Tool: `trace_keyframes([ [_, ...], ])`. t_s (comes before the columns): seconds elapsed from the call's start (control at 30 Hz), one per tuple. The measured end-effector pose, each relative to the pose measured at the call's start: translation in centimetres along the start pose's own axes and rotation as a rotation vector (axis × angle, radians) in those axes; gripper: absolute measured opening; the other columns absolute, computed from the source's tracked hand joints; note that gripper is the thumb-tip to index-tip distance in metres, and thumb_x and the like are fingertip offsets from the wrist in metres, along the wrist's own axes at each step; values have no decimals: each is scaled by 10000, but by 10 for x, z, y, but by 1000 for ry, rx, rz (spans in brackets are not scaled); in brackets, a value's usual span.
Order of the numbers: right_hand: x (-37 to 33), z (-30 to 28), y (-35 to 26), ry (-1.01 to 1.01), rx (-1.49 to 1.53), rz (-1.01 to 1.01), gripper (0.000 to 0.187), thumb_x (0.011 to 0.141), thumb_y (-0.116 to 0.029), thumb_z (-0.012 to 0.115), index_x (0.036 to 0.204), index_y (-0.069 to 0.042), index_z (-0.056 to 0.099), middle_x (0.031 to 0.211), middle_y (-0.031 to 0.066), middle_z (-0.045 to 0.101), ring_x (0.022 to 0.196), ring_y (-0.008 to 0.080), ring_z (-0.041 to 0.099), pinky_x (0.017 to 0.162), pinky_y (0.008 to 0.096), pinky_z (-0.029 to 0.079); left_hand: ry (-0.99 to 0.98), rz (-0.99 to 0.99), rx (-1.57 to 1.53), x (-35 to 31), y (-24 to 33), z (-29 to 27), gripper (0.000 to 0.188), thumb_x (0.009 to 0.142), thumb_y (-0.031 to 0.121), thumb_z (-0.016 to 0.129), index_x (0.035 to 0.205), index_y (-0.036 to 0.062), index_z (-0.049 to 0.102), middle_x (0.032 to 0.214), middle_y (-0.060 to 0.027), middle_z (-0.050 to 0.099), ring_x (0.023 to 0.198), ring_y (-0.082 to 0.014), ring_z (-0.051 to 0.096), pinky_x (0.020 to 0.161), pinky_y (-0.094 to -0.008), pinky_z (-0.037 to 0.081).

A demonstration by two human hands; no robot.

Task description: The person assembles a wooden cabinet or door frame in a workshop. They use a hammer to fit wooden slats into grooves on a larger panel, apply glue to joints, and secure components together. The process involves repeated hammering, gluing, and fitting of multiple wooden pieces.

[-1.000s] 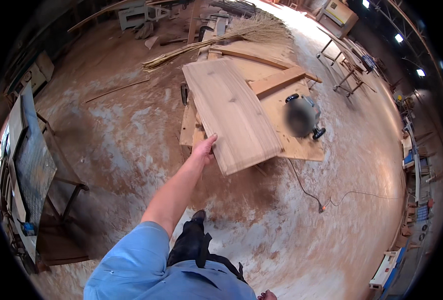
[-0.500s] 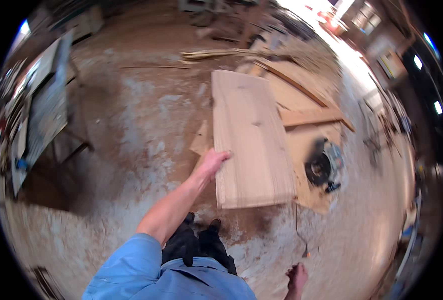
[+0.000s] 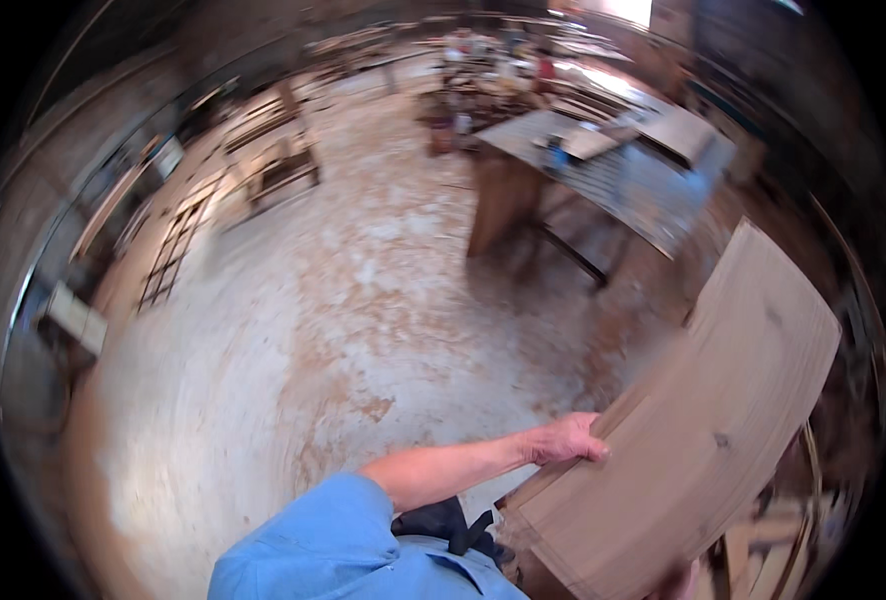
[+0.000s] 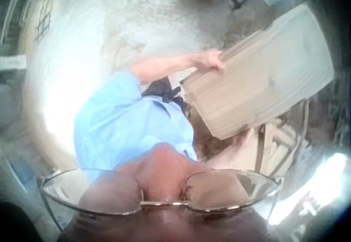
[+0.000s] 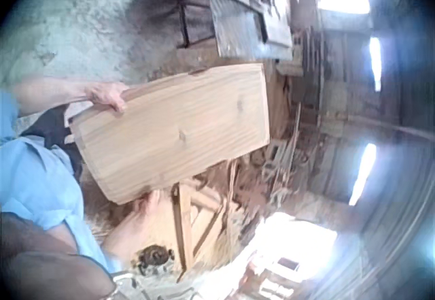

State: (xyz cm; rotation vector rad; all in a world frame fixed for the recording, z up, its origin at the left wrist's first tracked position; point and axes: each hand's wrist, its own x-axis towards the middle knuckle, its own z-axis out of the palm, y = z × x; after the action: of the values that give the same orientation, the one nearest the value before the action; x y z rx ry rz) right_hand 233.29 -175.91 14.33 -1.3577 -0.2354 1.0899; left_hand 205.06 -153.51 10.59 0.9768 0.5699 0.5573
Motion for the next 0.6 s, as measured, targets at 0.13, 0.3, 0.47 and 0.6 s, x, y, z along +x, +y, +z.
trace_keyframes([
  [0.13,21,116,31,-233,-199,109,639,817,-363,723,1303,-33,472,1134,73,579,1029,204,537,912,330,438,186,87,15,-91,19,-96,530,766,112,691,1257,3,524,1089,-41,634,948,-105,582,835,-267,481],
  [0.3,54,256,90,-533,-454,140,735,808,-386,731,1375,-41,415,1273,76,553,1165,213,497,1020,365,382,419,194,-81,-204,65,-213,471,830,135,674,1255,5,519,1068,-33,636,941,-96,575,806,-268,481],
  [0.47,87,400,119,-959,-852,-424,371,795,-113,563,1149,-3,553,934,65,582,813,142,541,673,267,427,578,352,-19,-272,84,-324,484,911,376,632,1239,36,528,990,-3,612,876,-82,555,757,-257,475],
  [0.6,28,545,129,-841,-739,-195,279,778,-86,538,1037,-5,602,890,45,579,777,124,536,638,267,429,857,372,27,-311,131,-430,439,970,377,531,1249,38,514,951,-9,597,891,-91,558,749,-290,490],
])
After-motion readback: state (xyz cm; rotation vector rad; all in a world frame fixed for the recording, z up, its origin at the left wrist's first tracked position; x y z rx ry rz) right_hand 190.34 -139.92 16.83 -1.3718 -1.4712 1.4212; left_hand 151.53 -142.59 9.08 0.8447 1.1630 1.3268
